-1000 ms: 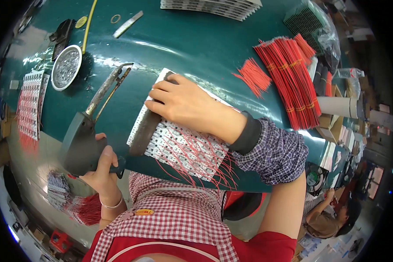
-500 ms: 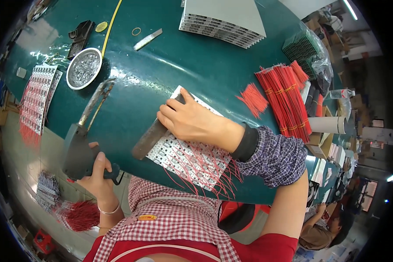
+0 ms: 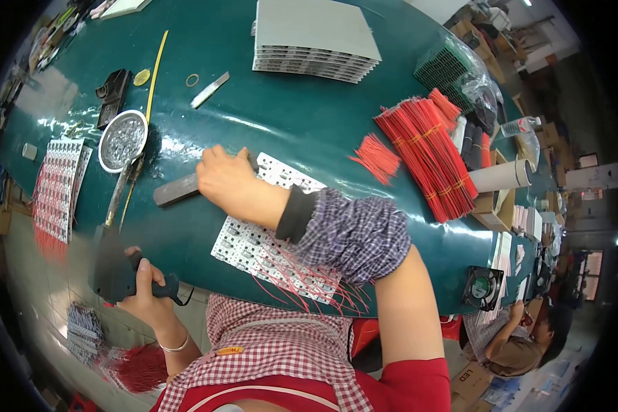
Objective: The person solders wires onto a circuit board using a soldering tool, sets the board aside, places a new circuit board and a weight on the table, and solders more wires onto the new board.
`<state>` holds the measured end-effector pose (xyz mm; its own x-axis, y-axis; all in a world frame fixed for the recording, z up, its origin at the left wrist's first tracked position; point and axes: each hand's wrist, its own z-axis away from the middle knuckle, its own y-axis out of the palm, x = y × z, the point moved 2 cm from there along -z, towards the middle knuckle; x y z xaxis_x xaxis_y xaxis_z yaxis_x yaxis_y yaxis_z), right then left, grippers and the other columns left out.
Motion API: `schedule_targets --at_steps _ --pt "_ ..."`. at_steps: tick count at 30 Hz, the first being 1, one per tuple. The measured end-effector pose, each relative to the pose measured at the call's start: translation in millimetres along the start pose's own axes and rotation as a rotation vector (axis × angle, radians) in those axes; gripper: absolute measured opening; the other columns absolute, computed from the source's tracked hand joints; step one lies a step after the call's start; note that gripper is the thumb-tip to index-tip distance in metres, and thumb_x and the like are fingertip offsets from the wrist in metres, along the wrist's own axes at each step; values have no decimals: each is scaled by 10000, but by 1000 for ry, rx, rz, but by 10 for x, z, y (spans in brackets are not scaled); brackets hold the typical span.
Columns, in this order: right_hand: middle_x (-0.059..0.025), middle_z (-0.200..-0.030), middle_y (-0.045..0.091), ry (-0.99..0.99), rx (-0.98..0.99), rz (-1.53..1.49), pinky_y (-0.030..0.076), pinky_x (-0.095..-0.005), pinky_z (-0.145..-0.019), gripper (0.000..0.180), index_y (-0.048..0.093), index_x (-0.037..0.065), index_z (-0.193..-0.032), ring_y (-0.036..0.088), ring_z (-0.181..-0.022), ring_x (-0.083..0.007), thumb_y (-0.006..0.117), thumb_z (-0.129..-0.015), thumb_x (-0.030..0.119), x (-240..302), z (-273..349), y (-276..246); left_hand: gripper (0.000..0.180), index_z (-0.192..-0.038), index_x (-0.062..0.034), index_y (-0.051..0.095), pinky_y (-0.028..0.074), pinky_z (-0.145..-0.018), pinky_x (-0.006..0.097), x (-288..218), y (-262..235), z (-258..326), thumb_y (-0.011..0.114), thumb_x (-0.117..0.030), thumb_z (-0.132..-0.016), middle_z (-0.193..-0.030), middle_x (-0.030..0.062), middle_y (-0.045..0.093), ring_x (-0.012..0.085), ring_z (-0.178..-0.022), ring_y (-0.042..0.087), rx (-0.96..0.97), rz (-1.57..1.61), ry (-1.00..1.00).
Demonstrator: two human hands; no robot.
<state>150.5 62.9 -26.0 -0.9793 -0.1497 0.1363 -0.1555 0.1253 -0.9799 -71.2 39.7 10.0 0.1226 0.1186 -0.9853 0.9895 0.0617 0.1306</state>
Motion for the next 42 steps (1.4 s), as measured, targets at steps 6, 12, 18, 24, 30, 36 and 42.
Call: schedule_targets --at_steps 6,12,18,24,30,36,42 --pt "-143 -982 559 56 -79 74 522 -562 -735 292 636 -42 -951 544 -985 -291 713 -698 81 96 -10 141 234 -1074 120 564 388 -461 235 49 -34 -6 586 83 -844 -947 171 641 102 -509 468 -42 -2 43" --pt "-108 -1014 578 114 -305 -129 529 -413 -774 190 619 49 -978 585 -986 -298 607 -789 52 -167 292 -36 196 -1052 119 572 391 -472 232 -67 76 20 582 63 -865 -872 143 606 94 -506 446 -61 -5 72" --pt "-117 -995 595 505 -405 56 522 -405 -821 187 661 41 -960 572 -992 -321 680 -775 21 -1233 1357 -373 309 -1141 112 536 371 -445 243 54 -73 0 598 77 -840 -1075 202 636 107 -517 470 6 -69 -10" --pt "-115 -945 587 702 -365 193 504 -404 -793 217 657 5 -896 564 -947 -311 758 -707 42 -1413 1994 -389 209 -1047 113 584 381 -468 231 60 150 29 610 66 -845 -1002 171 647 92 -512 460 43 -27 -1" --pt "-102 -848 573 647 -433 366 498 -390 -730 122 622 53 -766 573 -870 -294 732 -714 70 -1476 2009 -262 229 -1057 125 579 374 -463 228 72 179 85 612 61 -840 -993 176 652 86 -505 462 91 -43 20" --pt "-106 -813 572 645 -471 339 497 -402 -687 81 580 56 -778 576 -816 -292 642 -737 23 -1495 2034 -175 388 -1206 76 528 367 -442 240 116 125 141 607 109 -827 -1098 191 640 113 -561 499 68 11 -84" --pt "-113 -843 587 621 -433 184 507 -420 -724 110 602 39 -838 582 -849 -314 660 -762 -15 -1566 2089 -265 381 -1200 73 532 395 -459 243 137 106 156 612 97 -828 -1103 181 629 117 -578 513 97 -20 -141"
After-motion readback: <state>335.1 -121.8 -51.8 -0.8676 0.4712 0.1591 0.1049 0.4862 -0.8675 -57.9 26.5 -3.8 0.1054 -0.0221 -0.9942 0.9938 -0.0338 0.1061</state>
